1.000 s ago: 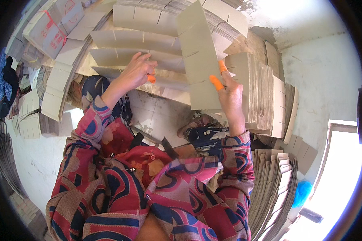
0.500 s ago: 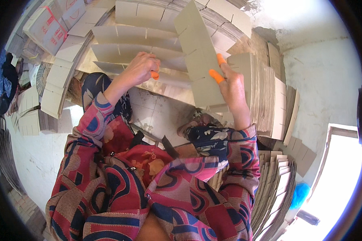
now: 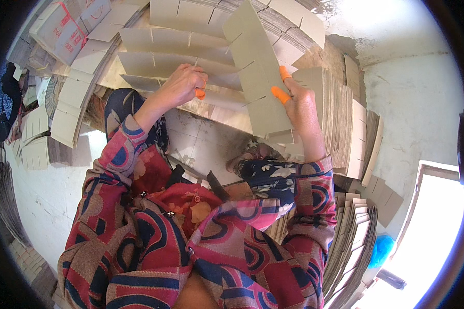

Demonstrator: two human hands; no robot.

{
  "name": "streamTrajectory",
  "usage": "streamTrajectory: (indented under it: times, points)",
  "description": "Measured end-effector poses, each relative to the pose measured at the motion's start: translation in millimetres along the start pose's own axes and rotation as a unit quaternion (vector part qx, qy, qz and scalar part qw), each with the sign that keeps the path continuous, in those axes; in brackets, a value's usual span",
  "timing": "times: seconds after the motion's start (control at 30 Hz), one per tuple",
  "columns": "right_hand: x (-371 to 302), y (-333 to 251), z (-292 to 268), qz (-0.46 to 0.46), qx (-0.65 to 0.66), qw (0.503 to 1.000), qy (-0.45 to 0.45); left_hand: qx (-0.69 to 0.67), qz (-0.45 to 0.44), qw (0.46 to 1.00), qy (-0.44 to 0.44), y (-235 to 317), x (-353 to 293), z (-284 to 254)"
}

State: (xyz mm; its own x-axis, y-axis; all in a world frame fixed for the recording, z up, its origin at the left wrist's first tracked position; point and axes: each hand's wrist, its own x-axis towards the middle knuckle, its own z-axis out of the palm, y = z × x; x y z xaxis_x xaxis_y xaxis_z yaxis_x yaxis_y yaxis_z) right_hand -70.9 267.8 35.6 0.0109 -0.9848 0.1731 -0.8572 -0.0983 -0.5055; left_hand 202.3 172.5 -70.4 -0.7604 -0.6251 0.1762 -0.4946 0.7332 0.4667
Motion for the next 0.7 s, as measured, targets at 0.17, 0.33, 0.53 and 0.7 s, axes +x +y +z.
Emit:
streamTrajectory:
  times: [0.17, 0.33, 0.53, 0.7]
  points:
    - [11.1, 2.1, 2.3, -0.083, 0.010, 0.996, -0.014, 0.002, 0.009, 1.000, 0.011, -8.0, 0.1, 6.4]
    - [14.3, 13.7, 28.1, -0.093, 0.018, 0.995, -0.010, -0.012, 0.010, 1.000, 0.022, -4.5, 0.3, 5.0]
    - [9.8, 31.1, 63.2, -0.079, 0.020, 0.995, -0.063, 0.002, -0.008, 1.000, -0.022, 3.8, 3.7, -4.0]
    - [0.9, 24.6, 72.8, -0.044, -0.102, 0.975, -0.192, -0.002, 0.014, 1.000, 0.001, -2.1, 0.8, -0.5]
